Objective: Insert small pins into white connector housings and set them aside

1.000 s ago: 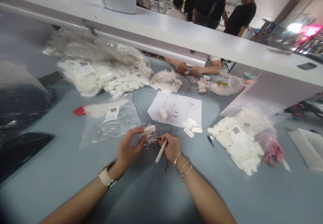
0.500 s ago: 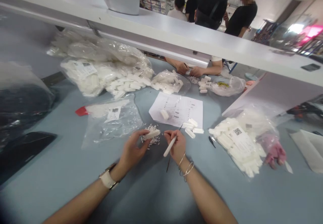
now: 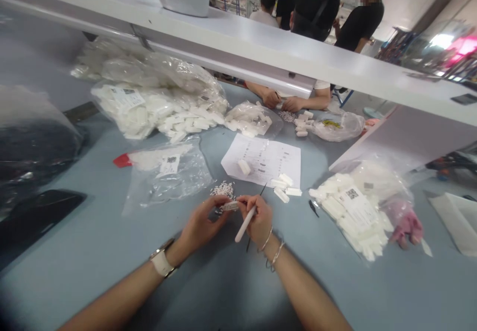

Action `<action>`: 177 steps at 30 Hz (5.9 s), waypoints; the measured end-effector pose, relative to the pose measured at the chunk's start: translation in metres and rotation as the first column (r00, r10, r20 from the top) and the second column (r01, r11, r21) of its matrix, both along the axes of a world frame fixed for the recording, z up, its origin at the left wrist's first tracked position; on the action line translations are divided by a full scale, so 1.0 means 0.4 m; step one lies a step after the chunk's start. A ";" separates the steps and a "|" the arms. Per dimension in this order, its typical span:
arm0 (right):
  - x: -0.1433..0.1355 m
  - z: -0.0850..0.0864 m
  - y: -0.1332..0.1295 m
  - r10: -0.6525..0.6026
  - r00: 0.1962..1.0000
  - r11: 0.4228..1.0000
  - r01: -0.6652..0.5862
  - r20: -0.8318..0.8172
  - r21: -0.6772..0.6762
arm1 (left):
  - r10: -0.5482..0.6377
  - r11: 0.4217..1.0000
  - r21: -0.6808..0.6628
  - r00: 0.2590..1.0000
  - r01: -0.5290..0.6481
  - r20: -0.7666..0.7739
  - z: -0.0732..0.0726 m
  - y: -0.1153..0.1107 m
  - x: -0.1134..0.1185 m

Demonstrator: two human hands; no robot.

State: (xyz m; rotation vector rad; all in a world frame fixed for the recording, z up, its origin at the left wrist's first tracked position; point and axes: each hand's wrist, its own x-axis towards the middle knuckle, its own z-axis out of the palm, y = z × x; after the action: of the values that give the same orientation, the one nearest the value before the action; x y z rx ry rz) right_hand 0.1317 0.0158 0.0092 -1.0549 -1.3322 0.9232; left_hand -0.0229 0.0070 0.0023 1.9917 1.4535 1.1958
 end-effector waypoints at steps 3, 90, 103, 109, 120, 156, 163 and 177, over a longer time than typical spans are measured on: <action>0.001 -0.005 -0.005 0.077 0.993 0.995 -0.082 0.093 0.051 | -0.023 1.000 -0.011 1.000 0.023 0.000 0.003 -0.003 0.002; 0.012 0.034 -0.027 -0.169 0.703 0.771 -0.342 0.691 0.536 | -0.009 0.968 0.249 0.999 0.019 -0.044 0.014 -0.019 -0.015; 0.004 0.006 -0.026 -0.096 0.814 0.805 -0.275 0.573 0.526 | 0.066 0.950 0.304 0.998 -0.070 0.024 0.005 -0.012 0.000; -0.001 -0.002 -0.022 -0.040 0.864 0.871 -0.216 0.502 0.442 | 0.089 0.981 0.165 0.991 -0.105 0.102 0.003 -0.016 0.007; 0.002 0.006 -0.012 -0.059 0.980 0.994 0.040 0.189 0.099 | 0.071 0.988 0.125 0.991 -0.085 0.111 0.004 0.000 -0.002; 0.004 0.042 -0.009 -0.009 0.939 0.995 -0.025 0.343 0.095 | -0.002 1.000 -0.012 0.986 0.004 0.165 0.004 -0.008 0.005; 0.013 0.043 -0.005 0.011 0.871 0.976 -0.116 0.492 0.184 | -0.009 1.000 -0.013 0.978 0.011 0.210 0.007 -0.008 0.008; 0.013 0.042 -0.011 0.060 0.784 0.921 -0.282 0.618 0.268 | 0.098 0.989 -0.139 0.927 -0.051 0.362 0.006 -0.001 0.011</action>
State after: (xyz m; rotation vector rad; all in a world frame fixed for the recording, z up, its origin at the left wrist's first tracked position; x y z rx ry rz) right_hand 0.1367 0.0114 0.0261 -0.9874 -2.0731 0.4460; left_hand -0.0185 0.0068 0.0048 1.5366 1.3816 1.3839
